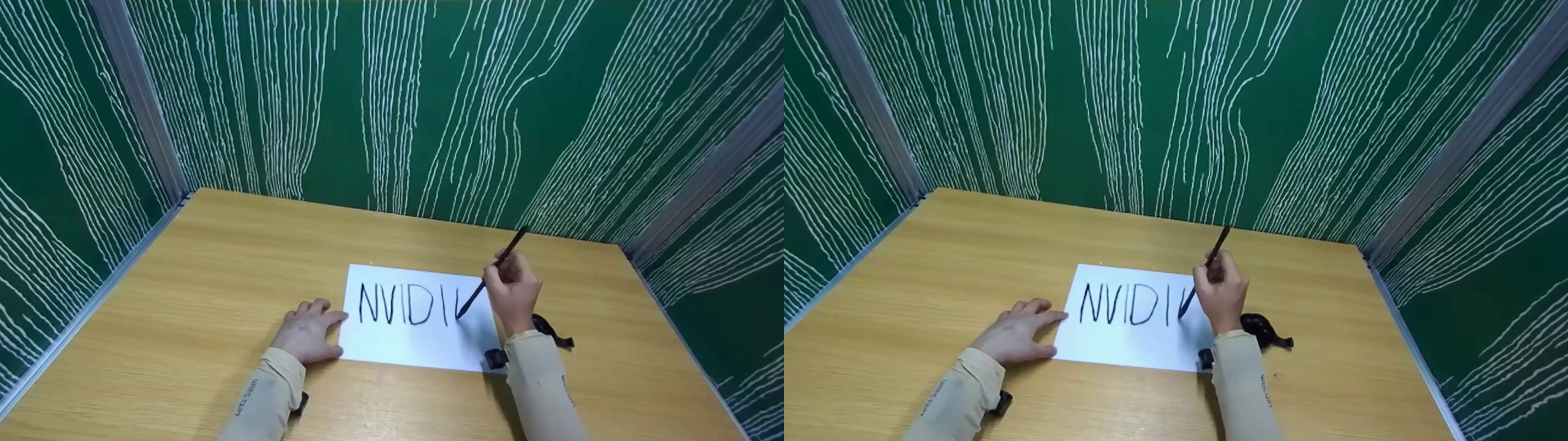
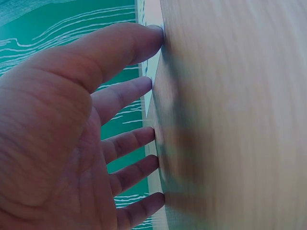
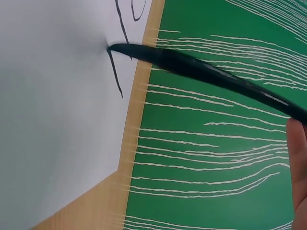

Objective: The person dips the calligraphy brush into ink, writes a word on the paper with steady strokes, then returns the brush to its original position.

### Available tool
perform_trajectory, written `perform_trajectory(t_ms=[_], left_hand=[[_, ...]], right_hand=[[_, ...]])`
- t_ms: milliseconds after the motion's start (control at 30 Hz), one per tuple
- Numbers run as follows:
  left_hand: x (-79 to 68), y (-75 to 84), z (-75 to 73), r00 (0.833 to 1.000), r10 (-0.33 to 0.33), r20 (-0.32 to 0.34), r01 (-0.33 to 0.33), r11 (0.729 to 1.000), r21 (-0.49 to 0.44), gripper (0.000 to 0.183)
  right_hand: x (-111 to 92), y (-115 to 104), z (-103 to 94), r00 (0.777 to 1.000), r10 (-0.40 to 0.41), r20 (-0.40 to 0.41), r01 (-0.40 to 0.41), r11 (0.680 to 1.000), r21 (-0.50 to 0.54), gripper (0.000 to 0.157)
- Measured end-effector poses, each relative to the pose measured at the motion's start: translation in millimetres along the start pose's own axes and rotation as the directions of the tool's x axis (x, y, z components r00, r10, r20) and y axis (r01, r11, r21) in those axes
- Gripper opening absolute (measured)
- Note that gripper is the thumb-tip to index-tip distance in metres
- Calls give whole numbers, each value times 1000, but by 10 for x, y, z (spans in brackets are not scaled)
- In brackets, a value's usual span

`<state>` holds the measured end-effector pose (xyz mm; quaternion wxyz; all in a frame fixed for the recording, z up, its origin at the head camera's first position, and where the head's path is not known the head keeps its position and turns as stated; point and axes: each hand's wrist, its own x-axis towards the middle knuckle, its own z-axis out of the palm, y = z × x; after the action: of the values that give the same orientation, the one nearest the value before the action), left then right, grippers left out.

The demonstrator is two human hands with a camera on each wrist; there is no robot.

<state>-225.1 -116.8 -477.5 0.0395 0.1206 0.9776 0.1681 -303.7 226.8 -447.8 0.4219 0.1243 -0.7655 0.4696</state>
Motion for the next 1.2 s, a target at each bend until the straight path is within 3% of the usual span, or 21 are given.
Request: perform_trajectory(t_ms=[433,700,900,1200], left_hand=[[-4,-9,11,999,14,-30,-14,1000,8,60],[0,-5,7,1000,7,-22,-7,1000,7,61],[-2,-6,11,1000,4,-16,-3,1000,9,62],[-2,-9,4,999,35,-34,-34,999,34,60]], right_hand=[[5,-41,-36,999,33,20,-33,999,19,16],[48,-33,-91,996,14,-90,-8,998,67,15],[51,-130,-95,998,54,-36,-52,996,72,15],[35,110,-30,1000,11,-24,-9,997,78,15]])
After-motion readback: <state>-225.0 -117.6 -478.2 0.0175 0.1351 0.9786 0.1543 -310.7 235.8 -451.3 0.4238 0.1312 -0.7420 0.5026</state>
